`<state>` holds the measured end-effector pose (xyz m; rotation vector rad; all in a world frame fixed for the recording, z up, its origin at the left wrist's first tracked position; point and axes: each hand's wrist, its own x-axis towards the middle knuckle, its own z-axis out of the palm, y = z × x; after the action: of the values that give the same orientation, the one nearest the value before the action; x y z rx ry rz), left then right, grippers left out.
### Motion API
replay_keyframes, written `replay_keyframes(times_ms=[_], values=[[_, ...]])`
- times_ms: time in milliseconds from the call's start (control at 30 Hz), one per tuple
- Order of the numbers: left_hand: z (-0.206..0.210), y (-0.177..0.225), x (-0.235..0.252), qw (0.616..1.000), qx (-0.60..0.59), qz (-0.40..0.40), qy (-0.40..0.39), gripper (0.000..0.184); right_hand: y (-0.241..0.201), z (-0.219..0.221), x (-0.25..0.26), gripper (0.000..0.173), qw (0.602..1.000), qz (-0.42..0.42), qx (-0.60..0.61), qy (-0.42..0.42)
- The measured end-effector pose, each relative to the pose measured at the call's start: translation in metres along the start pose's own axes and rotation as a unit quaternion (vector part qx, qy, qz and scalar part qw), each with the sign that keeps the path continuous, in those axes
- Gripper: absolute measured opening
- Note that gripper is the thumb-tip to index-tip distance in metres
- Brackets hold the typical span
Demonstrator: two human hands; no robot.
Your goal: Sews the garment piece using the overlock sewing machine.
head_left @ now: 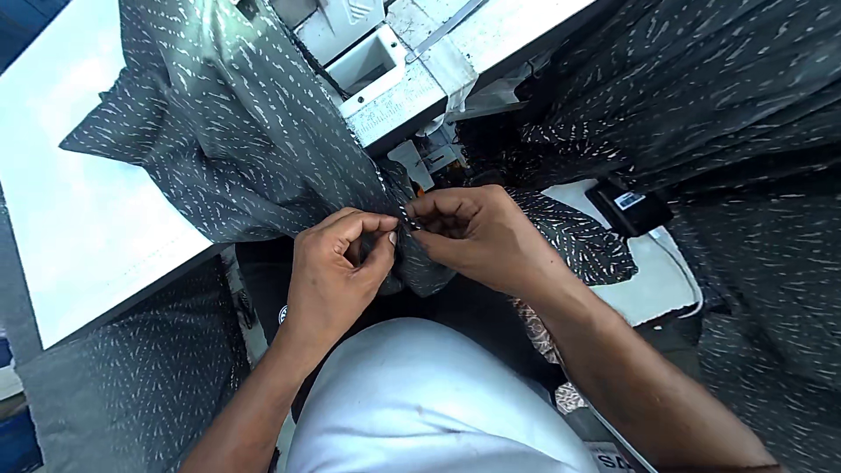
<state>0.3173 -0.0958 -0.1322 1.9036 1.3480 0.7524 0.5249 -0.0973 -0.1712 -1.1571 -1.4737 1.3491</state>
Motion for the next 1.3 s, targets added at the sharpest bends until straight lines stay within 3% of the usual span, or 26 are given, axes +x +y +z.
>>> replay_keyframes(times_ms=[500,733,867,900,967,1033,1100,1200,1300], values=[[-0.001,0.005,-0.007,0.994,0.101,0.045,0.012,0.015,-0.01,-0.002,-0.003,0.026,0.999,0.013,0.005,-0.036],[0.017,0.0,-0.021,0.959,0.245,0.129,0.06,0.017,-0.006,0.001,0.011,0.023,1.0,-0.03,-0.005,-0.005],[0.001,0.0,-0.021,0.979,0.181,0.091,-0.015,0.024,0.001,0.007,0.021,0.015,1.0,-0.005,0.008,0.021],[-0.016,-0.001,-0.013,0.987,0.145,0.067,-0.034,0.024,0.004,0.006,0.022,0.013,1.0,0.011,0.022,0.017],[-0.06,-0.003,0.02,0.993,0.108,0.051,0.006,0.025,0.012,0.008,0.028,0.009,0.999,0.04,0.032,0.011],[-0.101,-0.008,0.066,0.982,0.148,0.062,0.101,0.032,0.015,0.013,0.034,0.015,0.998,0.059,0.02,0.007],[-0.129,-0.012,0.108,0.966,0.216,0.038,0.135,0.044,0.017,0.018,0.039,0.015,0.998,0.066,-0.009,0.003],[-0.135,-0.023,0.147,0.954,0.285,-0.033,0.091,0.051,0.02,0.019,0.043,0.015,0.997,0.068,-0.043,0.0],[-0.129,-0.032,0.156,0.941,0.325,-0.039,0.082,0.053,0.013,0.015,0.037,0.018,0.997,0.057,-0.058,0.002]])
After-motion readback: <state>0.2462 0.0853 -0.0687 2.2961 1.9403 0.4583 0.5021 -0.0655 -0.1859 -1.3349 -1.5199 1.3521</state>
